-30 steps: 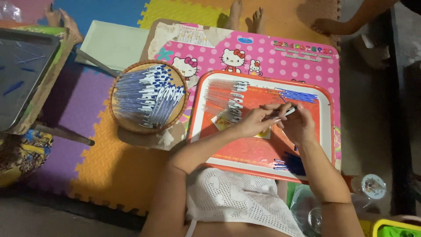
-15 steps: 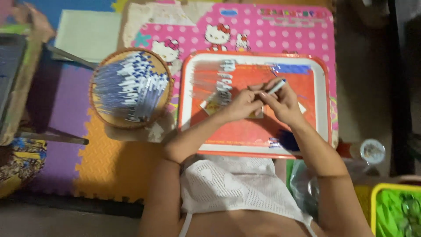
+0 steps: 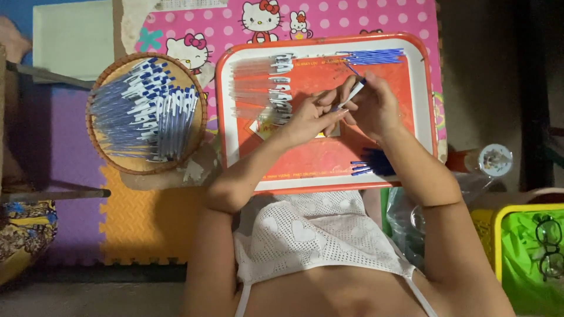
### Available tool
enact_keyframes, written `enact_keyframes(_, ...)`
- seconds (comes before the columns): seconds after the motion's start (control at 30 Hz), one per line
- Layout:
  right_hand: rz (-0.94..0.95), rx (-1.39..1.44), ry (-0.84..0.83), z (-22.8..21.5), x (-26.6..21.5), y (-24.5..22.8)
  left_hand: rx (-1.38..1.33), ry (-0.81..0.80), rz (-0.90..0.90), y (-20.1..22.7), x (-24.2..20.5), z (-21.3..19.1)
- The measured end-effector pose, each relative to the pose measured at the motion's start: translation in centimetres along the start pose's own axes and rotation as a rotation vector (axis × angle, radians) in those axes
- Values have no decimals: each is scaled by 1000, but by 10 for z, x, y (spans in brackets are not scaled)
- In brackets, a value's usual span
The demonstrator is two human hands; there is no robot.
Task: Assembling pens by inserting ink refills into barrels and attaching caps.
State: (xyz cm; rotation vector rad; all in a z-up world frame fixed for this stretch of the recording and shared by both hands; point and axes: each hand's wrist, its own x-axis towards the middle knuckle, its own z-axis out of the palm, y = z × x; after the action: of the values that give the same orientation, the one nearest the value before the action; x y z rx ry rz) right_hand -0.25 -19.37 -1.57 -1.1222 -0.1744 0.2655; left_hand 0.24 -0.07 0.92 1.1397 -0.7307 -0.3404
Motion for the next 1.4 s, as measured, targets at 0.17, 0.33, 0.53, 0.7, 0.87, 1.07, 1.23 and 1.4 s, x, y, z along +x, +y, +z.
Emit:
enact_keyframes(0.17,73,-32,58,5,2,-4,-73,32,-25,-29,-5,-4)
enact_keyframes(0.33,83,-117,132,8,-5,-2,-203,41,-50,-56,-5,-11)
enact_keyframes(0.53,-129,-238,-91,-12,0,24,-279,57,-79,-126,-14,-23)
enact_keyframes(0.7,-147,-464,26,-12,-5,17,-305,92,-19,-152,-11,-19)
enact_keyframes(0.87,-282,-354,-49,-2,-12,-5,-14,97,-117,-38,-10,-39)
enact_keyframes(1.07,-334,-389,-85,3,-15,-17,793,421,40,57,-108,-107)
enact_keyframes(1.23,-282,-394,-99,1,-10,-11,1374,1057,-190,34,-208,-197)
enact_keyframes(1.4,-253,-397,-147,5,-9,-11,1752,996,-279,16,-246,-206)
